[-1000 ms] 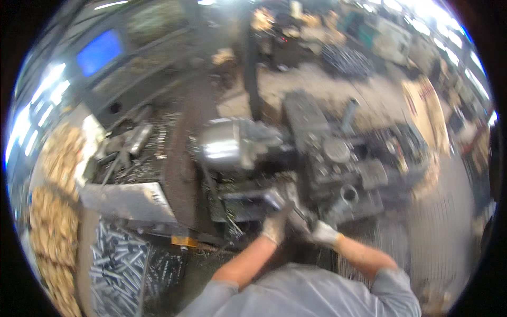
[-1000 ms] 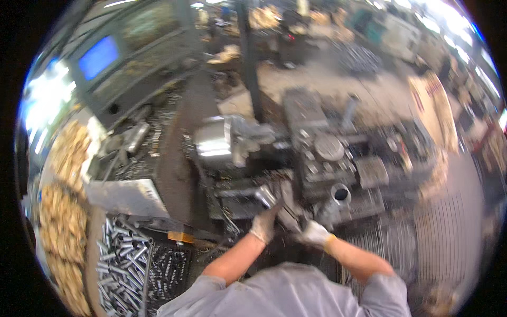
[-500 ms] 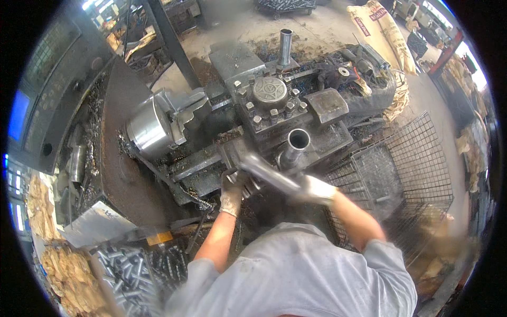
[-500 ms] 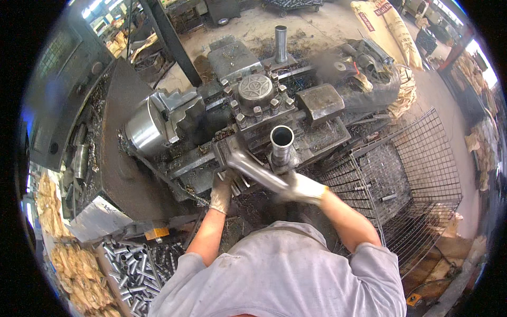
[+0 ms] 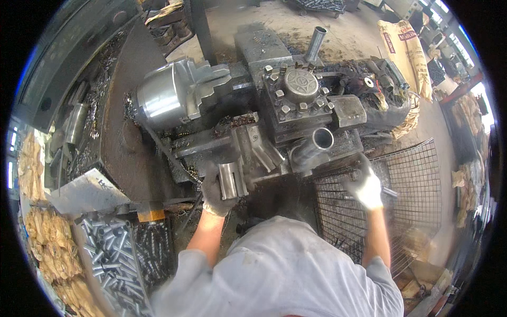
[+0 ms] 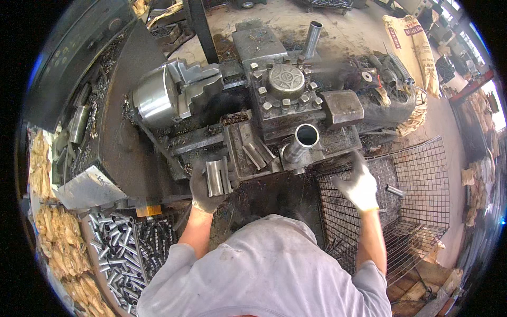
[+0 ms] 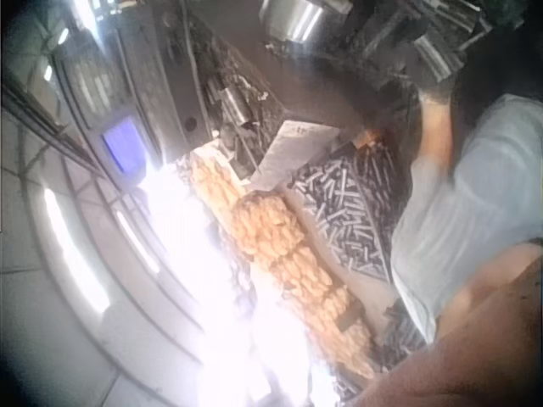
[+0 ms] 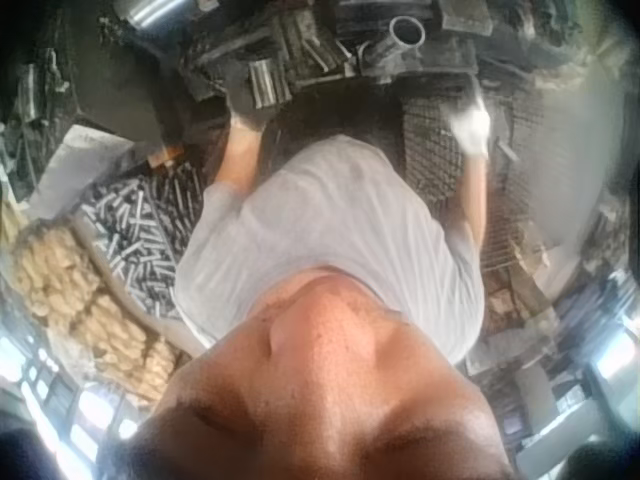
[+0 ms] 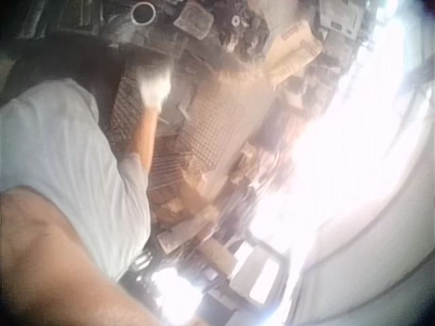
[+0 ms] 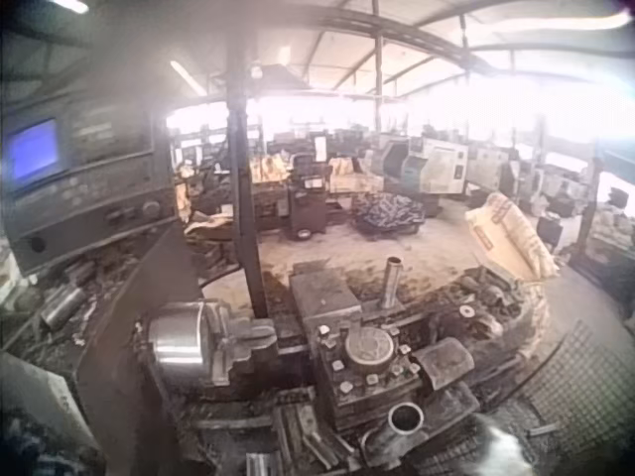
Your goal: The person operates a metal turning machine, repeatedly inserting cylindrical metal parts into the chuck, running the machine, and removing the finished parts. They then carry a crate of finished parts to a pallet jack and move it across the workshop floor. The person returns to the machine and continues the same cycle of inserting and removing parts.
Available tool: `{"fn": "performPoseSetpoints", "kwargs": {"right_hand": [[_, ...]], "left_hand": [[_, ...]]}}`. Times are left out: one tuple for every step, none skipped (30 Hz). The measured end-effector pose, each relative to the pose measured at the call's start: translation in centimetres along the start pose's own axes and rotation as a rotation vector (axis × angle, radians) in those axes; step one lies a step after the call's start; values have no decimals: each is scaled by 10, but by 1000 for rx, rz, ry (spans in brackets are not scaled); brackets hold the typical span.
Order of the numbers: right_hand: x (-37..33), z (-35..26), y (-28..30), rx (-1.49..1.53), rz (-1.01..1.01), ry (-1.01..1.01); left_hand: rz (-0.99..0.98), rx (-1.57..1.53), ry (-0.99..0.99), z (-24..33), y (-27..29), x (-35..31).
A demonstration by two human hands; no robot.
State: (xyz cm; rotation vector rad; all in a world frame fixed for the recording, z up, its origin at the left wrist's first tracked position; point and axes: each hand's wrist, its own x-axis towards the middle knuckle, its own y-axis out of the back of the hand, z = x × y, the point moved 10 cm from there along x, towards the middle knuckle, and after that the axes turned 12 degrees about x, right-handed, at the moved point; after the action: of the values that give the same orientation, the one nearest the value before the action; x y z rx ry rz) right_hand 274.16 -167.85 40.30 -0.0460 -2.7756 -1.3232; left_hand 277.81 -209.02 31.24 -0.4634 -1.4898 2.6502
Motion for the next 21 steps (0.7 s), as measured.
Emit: {"fn": "performPoseSetpoints", "kwargs": {"right_hand": [[25,-36,-23,133,-28,31],[46,-65,-46,348,-76,7],[64,-102,-67,411,-110,78],[66,-113,-91,285,-284,-52],[60,-142,-92,220,-298,98],[54,-170,-92,144,-291,286],[37,-198,-94,127,-268,497],[7,-224,-97,123,-248,768],[-5,-231,-125,185,-385,801],[-8,-230,-145,198,-377,748],[12,-211,-181,66,-389,491],[27,-183,-207,-115,-410,212],[28,-187,-215,-123,-390,283],[37,-188,-222,-151,-380,314],[43,-183,-228,-214,-418,282],[45,-202,-227,-186,-448,497],[57,-188,-221,141,-507,235],[63,-178,-221,452,-606,-26],[64,-185,-218,651,-674,-99],[67,-197,-216,831,-666,-162],[67,-215,-215,728,-716,-78]], "left_hand": [[-15,28,15,-2,-6,-1],[-17,100,25,-3,-10,-3],[17,61,65,-7,-12,-6],[88,146,124,-11,-10,-9],[145,257,184,-16,-8,-14],[277,386,245,-19,1,-18],[291,362,201,-18,-2,-19],[232,269,162,-16,-10,-15],[234,175,155,-18,-11,-14],[174,52,153,-17,-15,-8],[410,245,198,-15,14,-13],[333,376,74,5,14,-4],[345,405,42,13,22,-2],[323,454,-60,31,27,2],[298,387,-76,38,33,2],[375,369,-79,45,45,1],[406,356,-99,53,50,2],[465,348,-115,58,54,3],[435,309,-132,60,49,6],[337,278,-240,69,32,12],[307,252,-339,77,20,15]]}}
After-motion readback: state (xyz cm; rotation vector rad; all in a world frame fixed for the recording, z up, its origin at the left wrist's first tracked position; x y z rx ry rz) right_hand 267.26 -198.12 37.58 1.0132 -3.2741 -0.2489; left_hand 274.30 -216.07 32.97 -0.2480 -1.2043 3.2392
